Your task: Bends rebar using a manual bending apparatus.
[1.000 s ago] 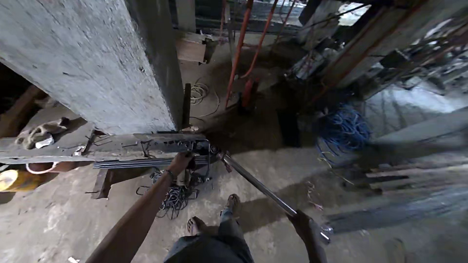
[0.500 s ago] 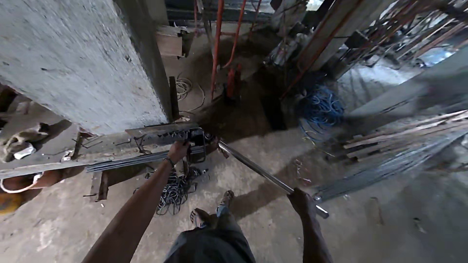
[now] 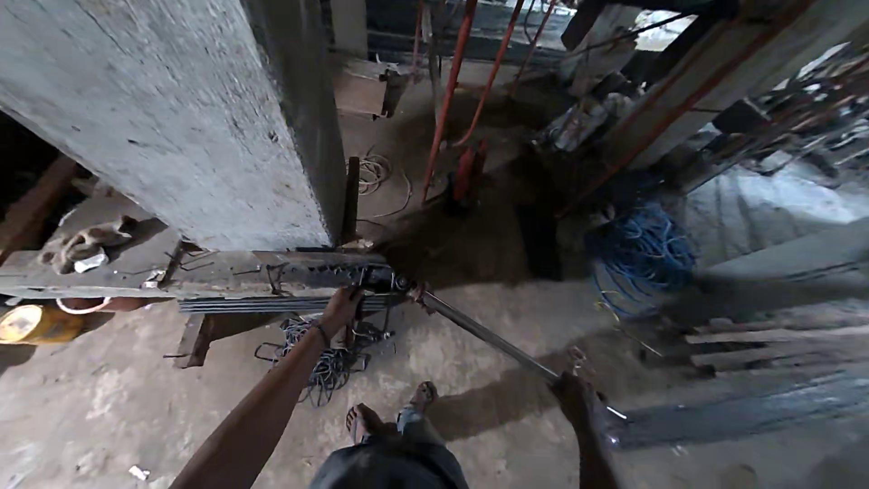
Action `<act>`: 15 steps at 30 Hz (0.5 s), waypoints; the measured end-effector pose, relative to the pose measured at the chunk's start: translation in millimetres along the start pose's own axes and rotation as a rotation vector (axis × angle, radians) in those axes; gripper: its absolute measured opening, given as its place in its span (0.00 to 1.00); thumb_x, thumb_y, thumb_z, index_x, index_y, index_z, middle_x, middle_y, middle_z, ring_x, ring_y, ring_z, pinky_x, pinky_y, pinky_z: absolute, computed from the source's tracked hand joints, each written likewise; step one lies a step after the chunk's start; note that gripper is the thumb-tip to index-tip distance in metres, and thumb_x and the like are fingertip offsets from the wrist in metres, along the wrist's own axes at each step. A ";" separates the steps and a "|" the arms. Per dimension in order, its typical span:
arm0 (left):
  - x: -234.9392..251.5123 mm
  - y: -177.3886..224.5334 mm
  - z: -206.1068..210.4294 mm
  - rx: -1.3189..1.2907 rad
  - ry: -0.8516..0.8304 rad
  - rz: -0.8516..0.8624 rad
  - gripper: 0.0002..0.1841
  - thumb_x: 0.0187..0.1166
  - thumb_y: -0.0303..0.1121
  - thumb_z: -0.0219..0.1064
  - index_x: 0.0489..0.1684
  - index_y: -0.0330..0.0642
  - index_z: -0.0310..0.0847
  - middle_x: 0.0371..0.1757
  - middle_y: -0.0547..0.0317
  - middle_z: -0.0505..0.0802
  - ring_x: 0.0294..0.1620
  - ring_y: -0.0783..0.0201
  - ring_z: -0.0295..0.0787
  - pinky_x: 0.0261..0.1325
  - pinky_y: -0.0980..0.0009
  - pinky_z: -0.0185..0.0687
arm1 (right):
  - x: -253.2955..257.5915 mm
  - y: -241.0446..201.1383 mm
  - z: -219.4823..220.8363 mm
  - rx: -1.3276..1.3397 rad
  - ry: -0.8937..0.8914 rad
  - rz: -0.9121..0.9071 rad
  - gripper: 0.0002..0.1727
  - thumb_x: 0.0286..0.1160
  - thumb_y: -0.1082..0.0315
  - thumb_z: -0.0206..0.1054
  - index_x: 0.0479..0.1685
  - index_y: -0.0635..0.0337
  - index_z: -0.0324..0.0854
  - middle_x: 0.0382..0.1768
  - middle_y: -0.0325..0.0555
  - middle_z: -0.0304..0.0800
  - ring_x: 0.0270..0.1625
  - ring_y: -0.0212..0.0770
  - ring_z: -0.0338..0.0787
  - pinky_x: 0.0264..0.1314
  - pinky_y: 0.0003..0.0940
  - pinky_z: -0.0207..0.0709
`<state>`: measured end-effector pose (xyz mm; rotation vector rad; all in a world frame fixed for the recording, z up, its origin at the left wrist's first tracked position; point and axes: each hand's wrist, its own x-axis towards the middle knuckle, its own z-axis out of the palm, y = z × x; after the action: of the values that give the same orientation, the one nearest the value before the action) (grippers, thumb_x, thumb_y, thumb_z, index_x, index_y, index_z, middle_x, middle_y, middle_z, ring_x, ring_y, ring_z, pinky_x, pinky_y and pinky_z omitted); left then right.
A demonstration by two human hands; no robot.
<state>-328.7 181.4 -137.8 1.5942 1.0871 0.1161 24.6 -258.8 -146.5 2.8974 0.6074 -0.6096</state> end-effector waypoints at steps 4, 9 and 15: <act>-16.2 11.9 10.7 -0.423 0.088 -0.093 0.16 0.95 0.40 0.49 0.55 0.37 0.77 0.25 0.64 0.77 0.17 0.71 0.72 0.23 0.75 0.75 | 86.8 -8.7 -19.6 0.057 0.129 -0.038 0.25 0.76 0.52 0.74 0.66 0.58 0.86 0.78 0.69 0.76 0.84 0.71 0.68 0.83 0.74 0.58; -33.8 50.7 29.1 -0.634 0.298 -0.212 0.15 0.95 0.40 0.51 0.48 0.37 0.78 0.20 0.66 0.73 0.13 0.71 0.66 0.17 0.76 0.68 | 145.4 -88.4 -82.0 0.207 0.415 0.092 0.33 0.80 0.66 0.65 0.88 0.53 0.67 0.89 0.68 0.59 0.90 0.70 0.60 0.85 0.75 0.55; -36.0 75.8 24.5 -0.794 0.319 -0.283 0.12 0.92 0.38 0.55 0.49 0.39 0.77 0.21 0.65 0.75 0.14 0.72 0.67 0.17 0.77 0.66 | 149.5 -185.8 -52.5 0.529 0.312 -0.318 0.46 0.73 0.72 0.74 0.91 0.70 0.54 0.87 0.75 0.59 0.88 0.72 0.63 0.89 0.65 0.59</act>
<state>-291.3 144.5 -67.9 0.7152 1.2835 0.5534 93.1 -25.3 -166.0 3.4588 1.1148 -0.3950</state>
